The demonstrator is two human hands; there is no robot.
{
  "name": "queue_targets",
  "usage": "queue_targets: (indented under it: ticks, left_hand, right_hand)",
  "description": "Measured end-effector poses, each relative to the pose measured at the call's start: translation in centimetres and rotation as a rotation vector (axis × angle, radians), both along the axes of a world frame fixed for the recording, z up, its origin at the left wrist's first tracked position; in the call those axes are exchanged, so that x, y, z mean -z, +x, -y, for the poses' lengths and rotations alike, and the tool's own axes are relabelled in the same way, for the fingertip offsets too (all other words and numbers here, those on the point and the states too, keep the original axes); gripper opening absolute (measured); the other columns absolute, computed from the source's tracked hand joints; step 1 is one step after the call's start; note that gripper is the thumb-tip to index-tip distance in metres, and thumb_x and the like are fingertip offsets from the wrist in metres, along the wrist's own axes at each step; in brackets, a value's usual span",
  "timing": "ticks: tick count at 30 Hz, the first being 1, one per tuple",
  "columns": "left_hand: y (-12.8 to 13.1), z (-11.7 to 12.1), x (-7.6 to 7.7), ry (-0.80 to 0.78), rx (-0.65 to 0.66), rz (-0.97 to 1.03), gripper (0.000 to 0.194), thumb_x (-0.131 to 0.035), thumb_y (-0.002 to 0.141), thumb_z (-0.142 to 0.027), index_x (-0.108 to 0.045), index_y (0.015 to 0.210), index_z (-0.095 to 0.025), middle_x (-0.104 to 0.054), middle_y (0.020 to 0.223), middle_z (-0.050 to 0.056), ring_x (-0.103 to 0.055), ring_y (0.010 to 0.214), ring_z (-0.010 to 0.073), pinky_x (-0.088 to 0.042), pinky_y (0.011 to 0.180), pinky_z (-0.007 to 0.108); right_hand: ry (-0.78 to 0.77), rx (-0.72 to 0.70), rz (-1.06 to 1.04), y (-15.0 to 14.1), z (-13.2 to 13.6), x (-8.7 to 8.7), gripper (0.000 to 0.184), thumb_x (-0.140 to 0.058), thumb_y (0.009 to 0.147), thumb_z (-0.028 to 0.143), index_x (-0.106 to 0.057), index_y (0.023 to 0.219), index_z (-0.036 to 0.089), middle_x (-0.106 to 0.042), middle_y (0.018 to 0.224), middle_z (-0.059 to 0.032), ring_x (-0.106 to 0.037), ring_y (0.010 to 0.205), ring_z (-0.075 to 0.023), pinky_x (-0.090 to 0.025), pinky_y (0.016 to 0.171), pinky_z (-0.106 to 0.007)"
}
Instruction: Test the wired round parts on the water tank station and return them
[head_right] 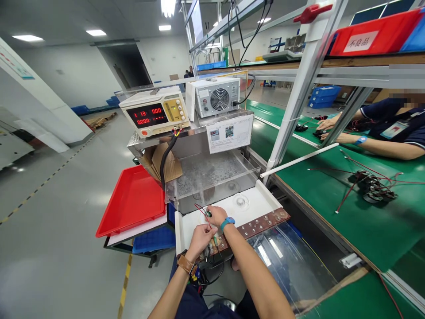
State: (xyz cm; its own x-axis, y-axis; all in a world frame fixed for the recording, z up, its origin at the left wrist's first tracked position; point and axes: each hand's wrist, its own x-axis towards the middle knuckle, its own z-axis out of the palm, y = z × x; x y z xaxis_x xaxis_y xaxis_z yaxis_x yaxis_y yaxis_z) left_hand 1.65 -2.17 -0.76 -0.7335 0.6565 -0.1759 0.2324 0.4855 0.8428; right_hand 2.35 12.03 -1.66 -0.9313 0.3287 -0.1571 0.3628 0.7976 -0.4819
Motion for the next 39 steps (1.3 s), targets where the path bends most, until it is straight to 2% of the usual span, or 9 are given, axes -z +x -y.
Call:
queue_targets:
  ticks: [5,15,22,27,32,39]
  left_hand:
    - [0.0,0.0,0.0,-0.015,-0.02,-0.009,0.033,-0.061,0.072,-0.044,-0.052,0.052,-0.019,-0.054,0.051,-0.002,-0.048,0.053,0.0131,-0.032,0.055,0.025]
    - [-0.1,0.0,1.4,0.001,-0.048,-0.028,0.031,-0.061,0.072,-0.043,-0.053,0.053,-0.019,-0.059,0.054,0.0,-0.052,0.055,0.0142,-0.035,0.055,0.025]
    - [-0.3,0.0,0.9,-0.023,-0.016,0.012,0.036,-0.065,0.07,-0.048,-0.053,0.052,-0.019,-0.058,0.052,-0.001,-0.054,0.056,0.0147,-0.034,0.053,0.024]
    - [-0.3,0.3,0.4,-0.004,0.022,0.048,0.027,-0.064,0.072,-0.038,-0.053,0.055,-0.019,-0.056,0.054,-0.001,-0.051,0.056,0.0134,-0.033,0.055,0.024]
    - [-0.2,0.4,0.2,0.041,0.038,0.113,0.022,-0.063,0.073,-0.033,-0.054,0.058,-0.018,-0.055,0.055,-0.002,-0.049,0.055,0.0122,-0.033,0.054,0.024]
    - [-0.2,0.3,0.2,0.051,0.01,0.149,0.029,-0.064,0.072,-0.04,-0.055,0.055,-0.018,-0.055,0.053,-0.001,-0.051,0.054,0.0126,-0.035,0.056,0.025]
  right_hand:
    - [-0.008,0.002,-0.003,0.0,0.1,0.0,0.037,-0.07,0.079,0.036,-0.063,0.114,0.025,-0.07,0.096,-0.0027,-0.063,0.092,-0.0205,-0.035,0.072,-0.025]
    - [-0.008,0.001,-0.028,-0.2,0.3,0.6,0.032,-0.069,0.078,0.034,-0.063,0.108,0.024,-0.069,0.086,-0.0012,-0.062,0.085,-0.0201,-0.032,0.066,-0.025]
    - [-0.016,0.003,-0.012,-0.2,0.3,0.3,0.034,-0.07,0.077,0.033,-0.064,0.109,0.024,-0.068,0.087,-0.0013,-0.062,0.086,-0.0203,-0.032,0.067,-0.025]
    - [-0.014,0.004,-0.007,-0.2,0.4,0.1,0.035,-0.069,0.077,0.033,-0.063,0.11,0.023,-0.069,0.087,-0.0021,-0.062,0.086,-0.0207,-0.032,0.067,-0.025]
    - [-0.002,0.001,-0.016,-0.3,0.2,0.6,0.036,-0.069,0.078,0.034,-0.063,0.111,0.022,-0.069,0.09,-0.003,-0.063,0.089,-0.0218,-0.033,0.068,-0.026]
    - [0.01,-0.003,-0.039,-0.3,0.1,1.2,0.035,-0.068,0.079,0.033,-0.063,0.112,0.023,-0.07,0.094,-0.0038,-0.063,0.091,-0.0218,-0.035,0.071,-0.026]
